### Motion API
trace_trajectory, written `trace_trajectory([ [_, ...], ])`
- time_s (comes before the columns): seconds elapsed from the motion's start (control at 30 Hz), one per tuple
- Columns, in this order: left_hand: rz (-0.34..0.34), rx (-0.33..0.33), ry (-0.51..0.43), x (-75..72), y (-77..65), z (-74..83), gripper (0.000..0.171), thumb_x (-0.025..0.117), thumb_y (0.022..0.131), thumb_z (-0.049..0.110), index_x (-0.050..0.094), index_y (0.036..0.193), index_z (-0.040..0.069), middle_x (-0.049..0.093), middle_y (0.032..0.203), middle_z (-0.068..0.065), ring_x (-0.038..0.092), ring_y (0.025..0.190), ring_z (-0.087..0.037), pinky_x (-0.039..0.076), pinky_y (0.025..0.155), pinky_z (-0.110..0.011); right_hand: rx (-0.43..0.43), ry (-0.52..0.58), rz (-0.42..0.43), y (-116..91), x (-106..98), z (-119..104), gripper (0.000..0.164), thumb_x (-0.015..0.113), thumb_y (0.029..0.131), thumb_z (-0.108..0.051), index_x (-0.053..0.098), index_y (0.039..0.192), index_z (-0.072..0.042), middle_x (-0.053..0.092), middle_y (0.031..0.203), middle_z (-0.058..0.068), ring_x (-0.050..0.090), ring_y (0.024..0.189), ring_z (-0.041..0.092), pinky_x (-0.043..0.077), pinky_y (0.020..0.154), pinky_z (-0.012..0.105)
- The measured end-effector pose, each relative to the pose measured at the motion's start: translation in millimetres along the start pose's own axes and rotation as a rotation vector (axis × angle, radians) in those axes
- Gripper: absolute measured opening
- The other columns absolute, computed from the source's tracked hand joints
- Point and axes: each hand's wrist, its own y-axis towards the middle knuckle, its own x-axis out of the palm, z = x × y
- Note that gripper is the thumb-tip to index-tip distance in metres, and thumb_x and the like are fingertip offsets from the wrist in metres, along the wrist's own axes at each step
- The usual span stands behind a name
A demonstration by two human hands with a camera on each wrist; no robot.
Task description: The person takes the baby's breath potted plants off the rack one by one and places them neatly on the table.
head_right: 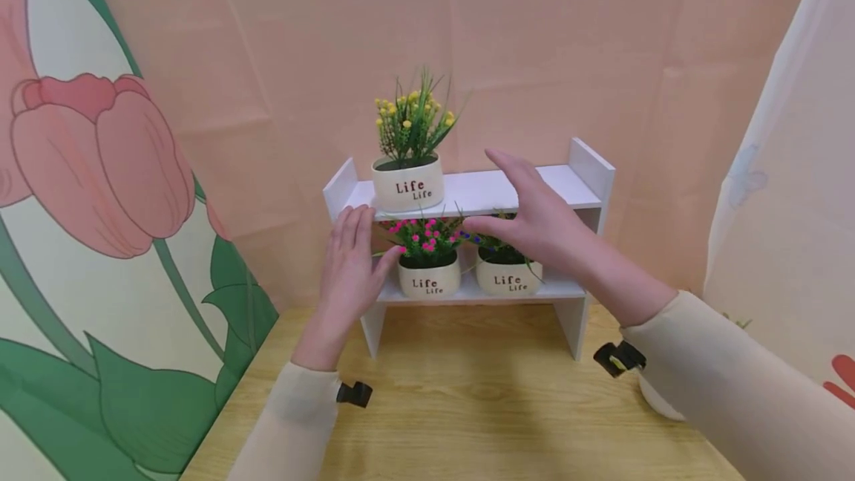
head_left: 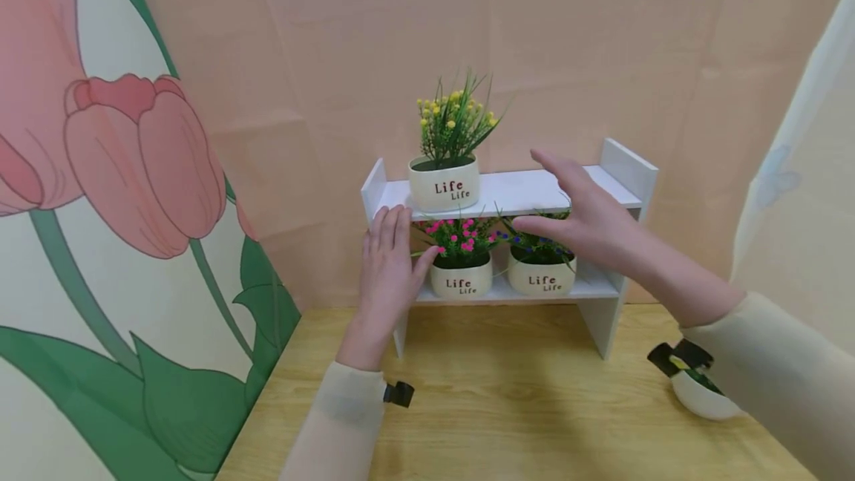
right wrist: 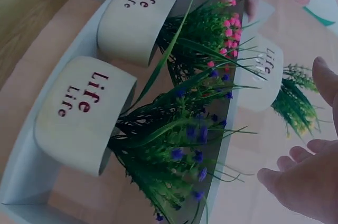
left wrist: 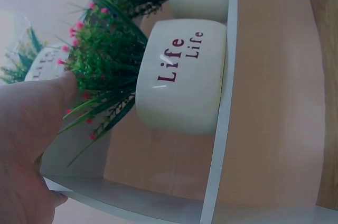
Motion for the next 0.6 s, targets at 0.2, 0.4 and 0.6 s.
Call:
trace_trajectory([
  [0.2, -0.005, -0.004, -0.005, 1.0, -0.9, 0.9, 0.084, 0.066, 0.109, 0.052, 0.029, 0.170, 0.007, 0.032, 0.174, -0.013, 0.016, 0.167, -0.034, 0.020, 0.133, -0.060, 0.017, 0.042, -0.047, 17, 4, -2, 0.105, 0.081, 0.101, -0.049, 0.016, 0.179, -0.021, 0.019, 0.182, 0.015, 0.028, 0.160, 0.053, 0.030, 0.127, 0.067],
  [0.4, -0.004, -0.005, -0.005, 1.3, -1.6, 1.5, 0.083, 0.067, 0.109, 0.052, 0.030, 0.169, 0.008, 0.032, 0.174, -0.012, 0.016, 0.166, -0.034, 0.019, 0.133, -0.060, 0.032, 0.083, -0.074, 33, 8, -4, 0.107, 0.080, 0.101, -0.051, 0.014, 0.179, -0.018, 0.017, 0.182, 0.015, 0.025, 0.162, 0.052, 0.026, 0.129, 0.066],
  [0.6, 0.003, 0.004, -0.013, -0.8, -1.7, 1.6, 0.082, 0.068, 0.109, 0.050, 0.030, 0.169, 0.008, 0.033, 0.173, -0.012, 0.016, 0.166, -0.034, 0.019, 0.134, -0.057, 0.030, 0.119, -0.091, 48, 14, -7, 0.105, 0.080, 0.103, -0.047, 0.014, 0.178, -0.015, 0.018, 0.182, 0.016, 0.024, 0.162, 0.052, 0.026, 0.129, 0.068],
])
